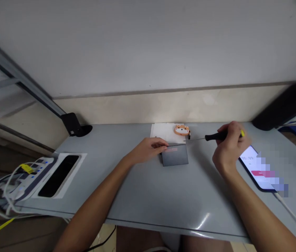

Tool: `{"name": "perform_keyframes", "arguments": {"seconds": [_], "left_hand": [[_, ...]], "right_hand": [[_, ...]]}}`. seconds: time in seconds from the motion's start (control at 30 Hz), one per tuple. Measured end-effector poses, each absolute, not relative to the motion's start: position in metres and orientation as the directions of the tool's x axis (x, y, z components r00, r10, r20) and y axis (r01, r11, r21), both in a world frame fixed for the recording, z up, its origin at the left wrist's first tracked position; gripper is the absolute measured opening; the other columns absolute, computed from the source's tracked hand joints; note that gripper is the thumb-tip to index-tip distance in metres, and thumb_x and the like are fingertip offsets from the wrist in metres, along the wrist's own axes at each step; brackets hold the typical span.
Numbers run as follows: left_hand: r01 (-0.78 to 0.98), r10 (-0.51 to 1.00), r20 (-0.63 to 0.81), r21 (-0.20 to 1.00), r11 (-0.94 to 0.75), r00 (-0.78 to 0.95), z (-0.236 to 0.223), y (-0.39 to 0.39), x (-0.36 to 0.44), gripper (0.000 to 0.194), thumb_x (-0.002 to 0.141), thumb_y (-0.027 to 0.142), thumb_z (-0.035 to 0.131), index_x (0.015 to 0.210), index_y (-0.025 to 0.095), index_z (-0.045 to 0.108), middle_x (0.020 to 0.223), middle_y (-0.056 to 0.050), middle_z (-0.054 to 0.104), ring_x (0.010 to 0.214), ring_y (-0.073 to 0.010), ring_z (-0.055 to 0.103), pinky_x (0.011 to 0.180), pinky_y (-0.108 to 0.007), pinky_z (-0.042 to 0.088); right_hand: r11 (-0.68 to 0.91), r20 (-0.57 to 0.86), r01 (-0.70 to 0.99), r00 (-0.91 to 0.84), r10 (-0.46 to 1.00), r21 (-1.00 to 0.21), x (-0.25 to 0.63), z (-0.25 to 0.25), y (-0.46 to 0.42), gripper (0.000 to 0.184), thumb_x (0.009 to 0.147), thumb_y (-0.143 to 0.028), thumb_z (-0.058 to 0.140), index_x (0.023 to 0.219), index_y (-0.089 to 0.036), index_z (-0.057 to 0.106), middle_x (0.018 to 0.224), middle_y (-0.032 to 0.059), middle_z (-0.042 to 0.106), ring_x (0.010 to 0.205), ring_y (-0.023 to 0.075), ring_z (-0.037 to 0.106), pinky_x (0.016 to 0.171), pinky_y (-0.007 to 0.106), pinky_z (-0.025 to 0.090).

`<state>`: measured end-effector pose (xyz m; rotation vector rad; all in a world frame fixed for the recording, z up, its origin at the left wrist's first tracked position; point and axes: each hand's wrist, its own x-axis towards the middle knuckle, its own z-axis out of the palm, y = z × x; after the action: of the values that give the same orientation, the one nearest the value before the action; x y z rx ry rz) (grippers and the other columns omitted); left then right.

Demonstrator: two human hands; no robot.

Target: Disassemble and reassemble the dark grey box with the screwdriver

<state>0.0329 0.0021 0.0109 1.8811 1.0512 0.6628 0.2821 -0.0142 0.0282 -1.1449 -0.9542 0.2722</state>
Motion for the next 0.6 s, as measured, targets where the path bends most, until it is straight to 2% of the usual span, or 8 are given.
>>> {"name": "perform_keyframes", "arguments": {"seconds": [0.1, 0.2, 0.27, 0.33, 0.47, 0.6], "left_hand": [[0.441, 0.880, 0.079, 0.842, -0.310, 0.468, -0.008, 0.009, 0.037, 0.025, 0.098, 0.035, 0.058, 0.102, 0.019, 0.076, 0.097, -0.004, 0.076, 0.086, -0.0181, 0.067, 0.078, -0.028, 0.051], [0.432, 0.877, 0.109, 0.838, -0.334, 0.467, -0.021, 0.012, 0.040, 0.022, 0.098, 0.029, 0.057, 0.100, 0.019, 0.076, 0.095, -0.003, 0.076, 0.085, -0.0175, 0.067, 0.080, -0.029, 0.052], [0.414, 0.875, 0.131, 0.842, -0.347, 0.466, -0.023, 0.012, 0.041, 0.020, 0.098, 0.028, 0.057, 0.099, 0.020, 0.076, 0.095, -0.003, 0.075, 0.087, -0.0177, 0.068, 0.081, -0.029, 0.053], [0.405, 0.871, 0.158, 0.837, -0.368, 0.466, -0.022, 0.009, 0.043, 0.019, 0.098, 0.028, 0.058, 0.101, 0.020, 0.075, 0.097, -0.003, 0.075, 0.088, -0.0176, 0.068, 0.080, -0.028, 0.054], [0.385, 0.831, 0.216, 0.808, -0.447, 0.512, -0.017, 0.004, 0.044, 0.017, 0.097, 0.024, 0.059, 0.103, 0.021, 0.075, 0.101, -0.004, 0.073, 0.086, -0.0160, 0.067, 0.076, -0.027, 0.053], [0.374, 0.803, 0.255, 0.782, -0.499, 0.539, -0.017, 0.004, 0.044, 0.018, 0.097, 0.019, 0.058, 0.100, 0.021, 0.075, 0.101, -0.004, 0.073, 0.088, -0.0160, 0.067, 0.077, -0.027, 0.053]], "right_hand": [[0.550, 0.613, 0.293, 0.525, 0.591, -0.782, 0.285, 0.028, -0.016, 0.041, 0.095, -0.037, 0.052, 0.056, -0.022, 0.051, 0.054, -0.0012, 0.046, 0.053, 0.0127, 0.042, 0.048, 0.028, 0.028], [0.631, 0.739, 0.399, 0.228, 0.635, -0.665, 0.284, 0.027, -0.022, 0.041, 0.092, -0.029, 0.055, 0.053, -0.021, 0.047, 0.049, -0.0025, 0.044, 0.046, 0.0108, 0.041, 0.047, 0.028, 0.028], [0.680, 0.786, 0.497, 0.008, 0.618, -0.539, 0.282, 0.027, -0.025, 0.042, 0.091, -0.024, 0.056, 0.052, -0.022, 0.041, 0.045, -0.0043, 0.038, 0.042, 0.0092, 0.035, 0.045, 0.028, 0.025], [0.718, 0.807, 0.553, -0.131, 0.575, -0.422, 0.280, 0.026, -0.028, 0.043, 0.090, -0.021, 0.055, 0.053, -0.023, 0.034, 0.044, -0.0052, 0.032, 0.040, 0.0088, 0.030, 0.044, 0.028, 0.023], [0.764, 0.861, 0.572, -0.184, 0.474, -0.299, 0.275, 0.026, -0.030, 0.040, 0.089, -0.015, 0.053, 0.058, -0.024, 0.029, 0.047, -0.0059, 0.027, 0.042, 0.0089, 0.028, 0.044, 0.028, 0.021], [0.801, 0.891, 0.545, -0.197, 0.409, -0.247, 0.270, 0.027, -0.032, 0.039, 0.087, -0.010, 0.052, 0.061, -0.025, 0.027, 0.048, -0.0061, 0.027, 0.043, 0.0095, 0.026, 0.045, 0.029, 0.021]]}}
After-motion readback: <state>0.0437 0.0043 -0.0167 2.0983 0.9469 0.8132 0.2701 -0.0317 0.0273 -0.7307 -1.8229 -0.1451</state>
